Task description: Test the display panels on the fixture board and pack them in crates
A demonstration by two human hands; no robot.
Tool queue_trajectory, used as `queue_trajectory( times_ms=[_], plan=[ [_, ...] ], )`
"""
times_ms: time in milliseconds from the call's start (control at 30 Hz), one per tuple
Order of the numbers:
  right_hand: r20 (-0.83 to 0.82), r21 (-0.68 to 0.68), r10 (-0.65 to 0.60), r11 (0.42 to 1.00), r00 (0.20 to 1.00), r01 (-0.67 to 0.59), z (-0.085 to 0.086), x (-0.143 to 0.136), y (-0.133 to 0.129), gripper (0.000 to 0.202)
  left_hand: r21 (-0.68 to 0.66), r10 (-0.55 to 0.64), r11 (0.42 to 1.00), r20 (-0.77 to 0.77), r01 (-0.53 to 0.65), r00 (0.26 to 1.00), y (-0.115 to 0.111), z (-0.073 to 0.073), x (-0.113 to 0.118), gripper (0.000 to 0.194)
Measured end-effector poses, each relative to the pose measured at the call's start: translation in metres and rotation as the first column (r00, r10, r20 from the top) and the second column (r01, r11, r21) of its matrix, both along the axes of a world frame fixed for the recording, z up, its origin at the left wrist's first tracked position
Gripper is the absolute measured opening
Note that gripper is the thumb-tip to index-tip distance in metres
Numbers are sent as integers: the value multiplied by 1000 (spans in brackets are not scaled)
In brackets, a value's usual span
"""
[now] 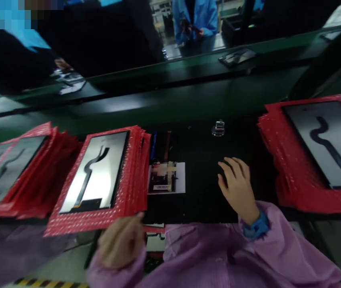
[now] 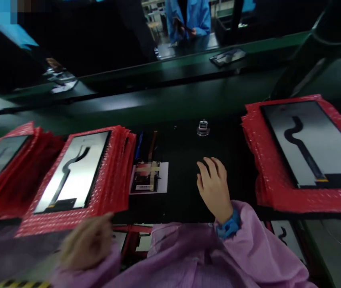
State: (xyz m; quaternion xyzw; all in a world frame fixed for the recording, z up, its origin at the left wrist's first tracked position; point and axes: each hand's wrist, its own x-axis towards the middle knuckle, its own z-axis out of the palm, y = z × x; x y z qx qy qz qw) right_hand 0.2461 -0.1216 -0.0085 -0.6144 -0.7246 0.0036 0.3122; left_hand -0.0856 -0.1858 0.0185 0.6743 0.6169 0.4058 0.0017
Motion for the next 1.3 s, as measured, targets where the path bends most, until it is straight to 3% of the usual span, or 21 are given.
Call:
queue_trajectory(
  times_ms=[33, 67, 133, 200, 300, 433, 600, 700, 833, 1000, 1067, 1133, 1300],
  plan=[
    [43, 73, -83, 994, 996, 80, 1, 6, -14, 35, 76, -213, 973, -47, 217, 976, 5, -8, 25, 35],
    [68, 132, -170, 978, 983, 160, 3, 14, -27, 36, 48, -382, 921, -69, 385, 922, 11, -15, 51, 43],
    [88, 218, -341, 923, 936, 316, 6, 31, -50, 39, -12, -573, 820, -23, 573, 819, 25, -24, 99, 44],
    [84, 268, -492, 849, 866, 456, 10, 50, -68, 42, -86, -693, 711, 83, 698, 716, 35, -28, 138, 37],
    [18, 298, -627, 747, 779, 595, 15, 77, -85, 43, -184, -743, 581, 279, 793, 609, 42, -28, 177, 30],
    [-68, 274, -677, 693, 732, 667, 23, 95, -87, 31, -281, -653, 486, 513, 827, 558, 46, -22, 209, 26],
    [-175, 155, -714, 660, 678, 735, 34, 99, -79, 53, -312, -461, 348, 764, 884, 451, 55, -14, 246, 27],
    [-223, 112, -731, 638, 645, 762, 39, 104, -79, 50, -286, -415, 296, 821, 911, 393, 54, -10, 260, 27],
    [-187, 129, -705, 673, 685, 728, 42, 111, -83, 35, -253, -342, 286, 874, 924, 346, 54, -9, 268, 25],
    [-97, 289, -562, 774, 821, 564, 42, 99, -82, 21, -128, 18, 199, 992, 972, 127, 70, -5, 290, 46],
    [-55, 317, -497, 814, 866, 488, 41, 88, -81, 16, -67, 137, 192, 990, 979, 41, 78, 0, 302, 50],
    [-17, 340, -433, 845, 901, 413, 40, 77, -81, 12, -35, 195, 220, 981, 975, -9, 81, 6, 312, 48],
    [24, 354, -220, 914, 975, 197, 39, 55, -88, 18, -71, 188, 298, 982, 952, 15, 77, 15, 308, 37]
  ],
)
